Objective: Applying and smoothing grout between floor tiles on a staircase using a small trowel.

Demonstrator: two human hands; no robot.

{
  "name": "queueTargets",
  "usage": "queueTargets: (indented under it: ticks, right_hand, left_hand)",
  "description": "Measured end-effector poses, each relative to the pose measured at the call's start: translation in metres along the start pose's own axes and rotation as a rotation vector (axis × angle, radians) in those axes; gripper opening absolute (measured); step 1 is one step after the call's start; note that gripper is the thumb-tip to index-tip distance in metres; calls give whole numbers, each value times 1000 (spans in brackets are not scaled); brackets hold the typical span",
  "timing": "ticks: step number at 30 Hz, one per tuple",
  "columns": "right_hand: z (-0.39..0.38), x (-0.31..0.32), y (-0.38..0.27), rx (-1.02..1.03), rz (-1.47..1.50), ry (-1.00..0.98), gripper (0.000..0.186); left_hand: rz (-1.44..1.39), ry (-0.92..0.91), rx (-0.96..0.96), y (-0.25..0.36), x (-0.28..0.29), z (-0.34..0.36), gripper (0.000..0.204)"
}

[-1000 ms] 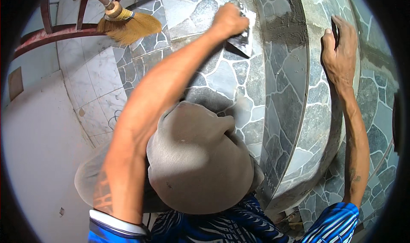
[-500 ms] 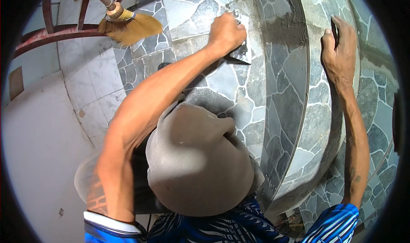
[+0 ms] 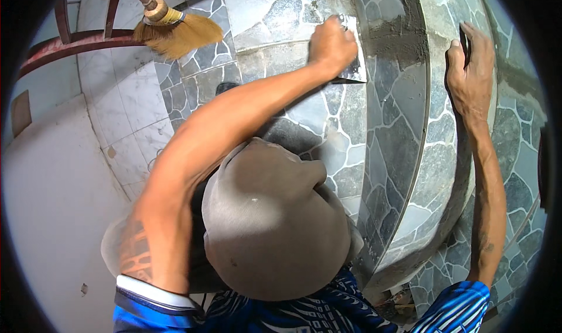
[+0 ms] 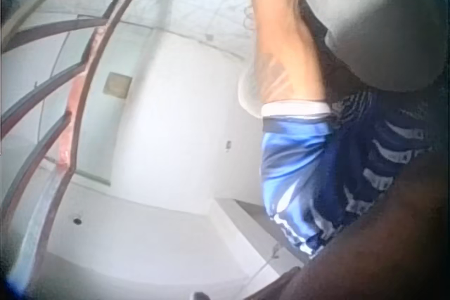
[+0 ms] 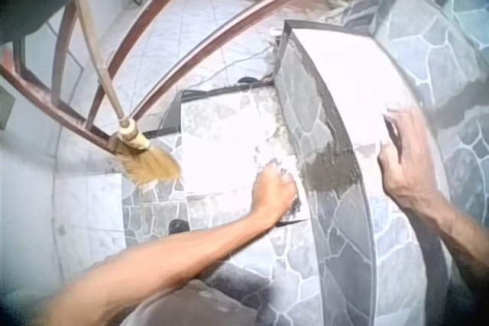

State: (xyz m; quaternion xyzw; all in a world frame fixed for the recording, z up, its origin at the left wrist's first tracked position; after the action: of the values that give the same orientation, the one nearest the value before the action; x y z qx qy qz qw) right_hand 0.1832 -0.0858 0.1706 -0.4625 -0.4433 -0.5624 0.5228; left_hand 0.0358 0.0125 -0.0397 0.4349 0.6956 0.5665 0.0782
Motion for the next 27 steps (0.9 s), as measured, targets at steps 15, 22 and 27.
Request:
queueTargets:
  ticks: [15,22,27]
  right_hand:
    - [2,-4,-5,2,-34,-7,37]
    - [-4,-3,1,-13,-43,-25,36]
    - [0,-5,-2,-14,-3,-23,36]
  left_hand:
    - [114,-112,21,-6,4,7,24]
    - [39,-131,6,-12,9,-12,21]
    - [92,31,-16,10,3,-3,24]
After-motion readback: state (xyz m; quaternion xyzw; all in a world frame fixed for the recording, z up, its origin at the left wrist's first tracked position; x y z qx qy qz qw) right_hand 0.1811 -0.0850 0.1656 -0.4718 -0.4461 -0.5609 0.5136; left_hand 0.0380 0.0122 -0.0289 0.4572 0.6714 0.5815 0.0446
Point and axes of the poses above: each hand's wrist, its own z-axis towards the middle knuckle, its own x-axis out of the back of the hand, y = z × x, the point moved 9 cm from there along z, towards the middle knuckle, and after that the axes turned 15 degrees about -y, right-handed, at the moved point
